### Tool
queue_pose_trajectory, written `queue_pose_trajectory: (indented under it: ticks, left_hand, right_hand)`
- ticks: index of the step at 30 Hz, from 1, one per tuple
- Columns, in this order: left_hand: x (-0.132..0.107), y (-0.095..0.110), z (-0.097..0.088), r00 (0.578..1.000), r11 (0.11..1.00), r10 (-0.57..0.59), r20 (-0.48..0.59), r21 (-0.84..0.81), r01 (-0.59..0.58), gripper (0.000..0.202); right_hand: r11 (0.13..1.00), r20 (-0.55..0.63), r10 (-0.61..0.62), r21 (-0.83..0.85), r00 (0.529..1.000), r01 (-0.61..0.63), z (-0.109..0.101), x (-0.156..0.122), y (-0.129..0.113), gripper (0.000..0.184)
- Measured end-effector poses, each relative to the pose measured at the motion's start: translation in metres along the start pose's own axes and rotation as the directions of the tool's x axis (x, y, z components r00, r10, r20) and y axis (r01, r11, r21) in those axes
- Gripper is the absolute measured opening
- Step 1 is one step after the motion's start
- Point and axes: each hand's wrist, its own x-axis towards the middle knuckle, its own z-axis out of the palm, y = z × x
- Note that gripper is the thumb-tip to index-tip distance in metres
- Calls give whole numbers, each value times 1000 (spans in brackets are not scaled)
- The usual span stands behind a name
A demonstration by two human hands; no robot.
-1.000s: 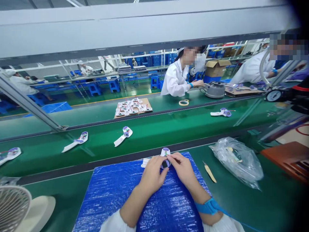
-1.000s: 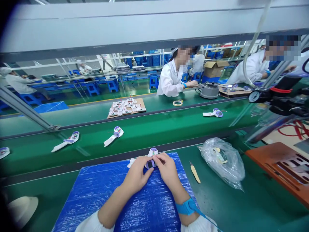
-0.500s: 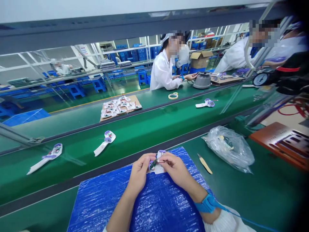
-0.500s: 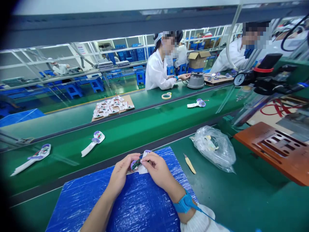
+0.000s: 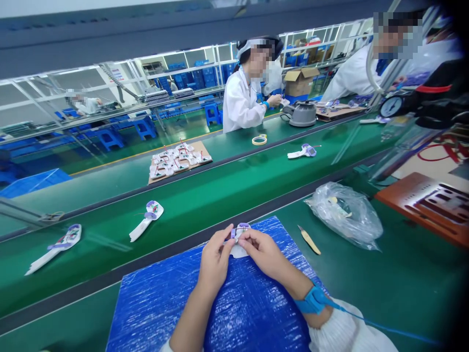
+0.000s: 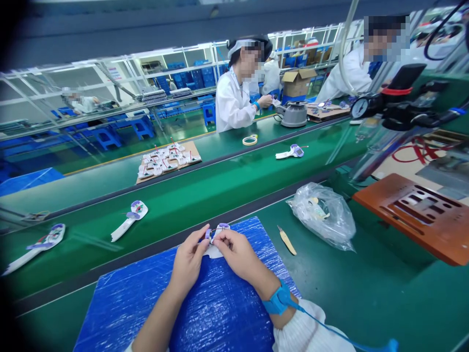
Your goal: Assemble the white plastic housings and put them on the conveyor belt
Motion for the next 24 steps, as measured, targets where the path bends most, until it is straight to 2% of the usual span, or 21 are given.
queue_pose_trajectory:
  ticks: [3,7,11,19,24]
  left_hand:
    - [0,6,-2,996,988,87,34,124,-90,37]
    - [1,8,-4,994,984,77,84,155,-89,40]
    - [2,7,-4,994,981,77,79,171,-90,40]
    - [2,6,-5,990,969,108,87,215,-124,39]
    - [1,11,-7,979,970,119,167,189,-150,41]
  right_hand:
    - [1000,-29,-29,-4,999,29,2,-2,-2,15]
    - [982,-71,-141,-137,987,130,1,-4,-9,16]
    - [946,-73,-229,-253,971,204,1,-5,-13,18]
    - [937,-33,-248,-261,968,231,1,-5,-13,17]
    - [940,-35,-234,-263,972,217,1,-6,-14,17]
